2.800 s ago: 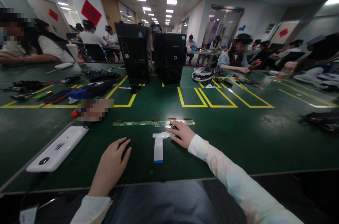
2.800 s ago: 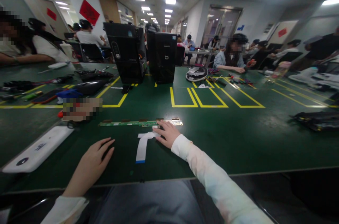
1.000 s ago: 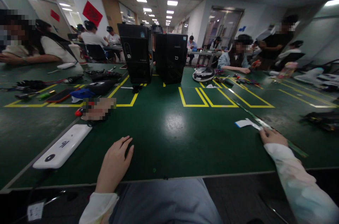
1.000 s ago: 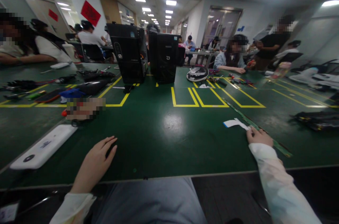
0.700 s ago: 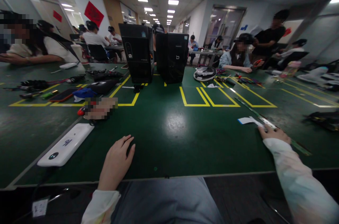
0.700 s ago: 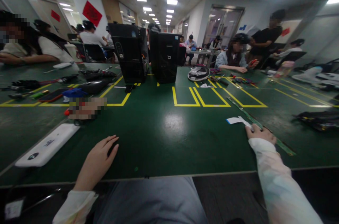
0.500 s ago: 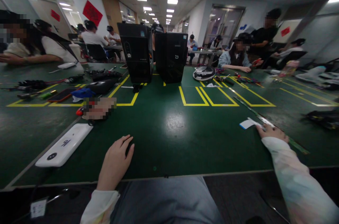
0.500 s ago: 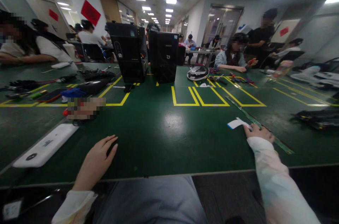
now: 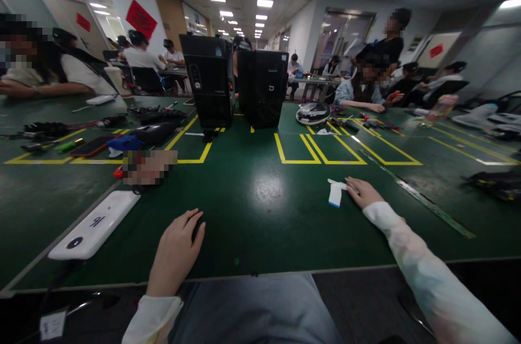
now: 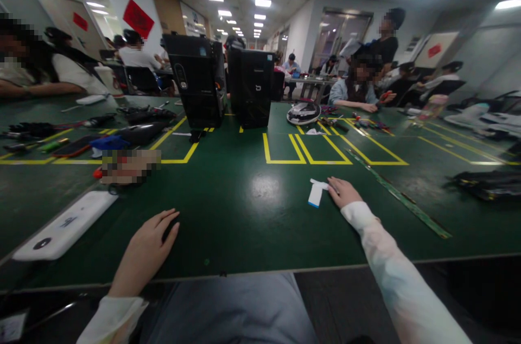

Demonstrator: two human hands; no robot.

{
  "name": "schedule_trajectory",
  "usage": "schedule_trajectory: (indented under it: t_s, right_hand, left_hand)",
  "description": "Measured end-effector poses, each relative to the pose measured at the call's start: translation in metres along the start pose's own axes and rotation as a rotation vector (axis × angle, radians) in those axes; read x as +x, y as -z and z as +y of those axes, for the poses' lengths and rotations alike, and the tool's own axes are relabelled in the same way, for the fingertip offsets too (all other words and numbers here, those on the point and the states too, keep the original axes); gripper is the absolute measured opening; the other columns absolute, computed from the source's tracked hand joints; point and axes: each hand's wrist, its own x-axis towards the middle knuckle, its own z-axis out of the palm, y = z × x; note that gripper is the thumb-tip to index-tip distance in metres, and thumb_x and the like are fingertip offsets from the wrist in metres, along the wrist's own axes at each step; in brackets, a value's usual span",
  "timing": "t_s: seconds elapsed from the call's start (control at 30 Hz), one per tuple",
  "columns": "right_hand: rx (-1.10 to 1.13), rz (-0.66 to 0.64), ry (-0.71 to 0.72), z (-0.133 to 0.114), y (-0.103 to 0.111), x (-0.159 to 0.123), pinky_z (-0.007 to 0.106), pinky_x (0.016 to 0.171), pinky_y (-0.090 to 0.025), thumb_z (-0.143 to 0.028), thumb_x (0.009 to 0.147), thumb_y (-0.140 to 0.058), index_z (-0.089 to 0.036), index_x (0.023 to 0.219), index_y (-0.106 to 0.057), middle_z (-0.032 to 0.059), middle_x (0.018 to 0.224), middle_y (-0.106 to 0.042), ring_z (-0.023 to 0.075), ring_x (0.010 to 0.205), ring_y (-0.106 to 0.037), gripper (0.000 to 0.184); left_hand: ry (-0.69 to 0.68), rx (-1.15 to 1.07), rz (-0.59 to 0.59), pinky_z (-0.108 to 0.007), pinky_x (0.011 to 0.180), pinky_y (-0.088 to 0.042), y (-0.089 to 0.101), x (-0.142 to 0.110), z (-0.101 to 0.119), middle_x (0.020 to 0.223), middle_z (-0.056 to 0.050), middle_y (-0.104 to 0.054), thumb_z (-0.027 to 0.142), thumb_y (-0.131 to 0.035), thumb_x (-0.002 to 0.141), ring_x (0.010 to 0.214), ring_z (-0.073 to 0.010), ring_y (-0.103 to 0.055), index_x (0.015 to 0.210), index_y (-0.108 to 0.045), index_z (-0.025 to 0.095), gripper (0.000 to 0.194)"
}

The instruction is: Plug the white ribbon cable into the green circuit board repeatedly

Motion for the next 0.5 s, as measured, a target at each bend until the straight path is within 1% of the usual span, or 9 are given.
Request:
schedule_trajectory:
  t_s: [0.07, 0.17, 0.27, 0.33, 0.4, 0.5]
  right_hand:
    - [0.051, -0.02, 0.092, -0.037, -0.006, 0.016, 0.046, 0.101, -0.044, -0.038, 0.089, -0.04, -0.013, 0.118, -0.065, 0.0154, 0.125, -0.061, 0.027, 0.118, -0.055, 0.046]
    - [0.098, -0.036, 0.224, -0.098, -0.016, 0.037, 0.049, 0.101, -0.044, -0.036, 0.091, -0.04, -0.01, 0.116, -0.066, 0.0175, 0.126, -0.06, 0.0287, 0.118, -0.054, 0.045]
    - [0.125, -0.042, 0.319, -0.159, -0.025, 0.048, 0.048, 0.101, -0.042, -0.034, 0.094, -0.04, -0.009, 0.118, -0.065, 0.0191, 0.126, -0.059, 0.0281, 0.118, -0.053, 0.043]
    - [0.139, -0.062, 0.379, -0.198, -0.029, 0.048, 0.045, 0.103, -0.041, -0.036, 0.094, -0.041, -0.009, 0.121, -0.063, 0.0179, 0.128, -0.058, 0.027, 0.119, -0.052, 0.044]
    - [0.161, -0.1, 0.473, -0.233, -0.029, 0.041, 0.044, 0.103, -0.04, -0.038, 0.095, -0.041, -0.01, 0.126, -0.06, 0.0167, 0.131, -0.056, 0.0268, 0.12, -0.05, 0.046]
    - [0.211, -0.146, 0.566, -0.276, -0.024, 0.023, 0.044, 0.103, -0.039, -0.043, 0.095, -0.041, -0.01, 0.131, -0.056, 0.0151, 0.135, -0.052, 0.0274, 0.123, -0.046, 0.05]
  left_hand:
    - [0.001, -0.006, -0.002, -0.045, 0.099, -0.045, 0.0, 0.0, 0.0, 0.123, -0.016, -0.061, 0.039, -0.039, 0.094, 0.115, -0.0281, -0.056, 0.118, -0.061, 0.012, 0.043]
    - [0.015, -0.006, -0.005, -0.045, 0.099, -0.045, 0.002, 0.0, 0.002, 0.123, -0.015, -0.061, 0.039, -0.038, 0.094, 0.115, -0.0277, -0.056, 0.118, -0.061, 0.013, 0.043]
    - [0.024, -0.005, -0.002, -0.045, 0.098, -0.046, 0.003, 0.0, 0.003, 0.123, -0.015, -0.062, 0.04, -0.038, 0.093, 0.115, -0.0279, -0.057, 0.118, -0.061, 0.012, 0.043]
    - [0.023, -0.011, 0.006, -0.045, 0.097, -0.046, 0.004, 0.0, 0.003, 0.122, -0.015, -0.062, 0.04, -0.038, 0.093, 0.114, -0.028, -0.057, 0.117, -0.062, 0.012, 0.043]
    - [0.021, -0.017, 0.011, -0.045, 0.097, -0.046, 0.003, 0.0, 0.003, 0.121, -0.015, -0.062, 0.04, -0.038, 0.093, 0.114, -0.0278, -0.057, 0.116, -0.062, 0.012, 0.043]
    - [0.018, -0.024, 0.018, -0.045, 0.098, -0.046, 0.003, 0.0, 0.002, 0.12, -0.016, -0.063, 0.04, -0.037, 0.093, 0.113, -0.0278, -0.057, 0.115, -0.062, 0.012, 0.044]
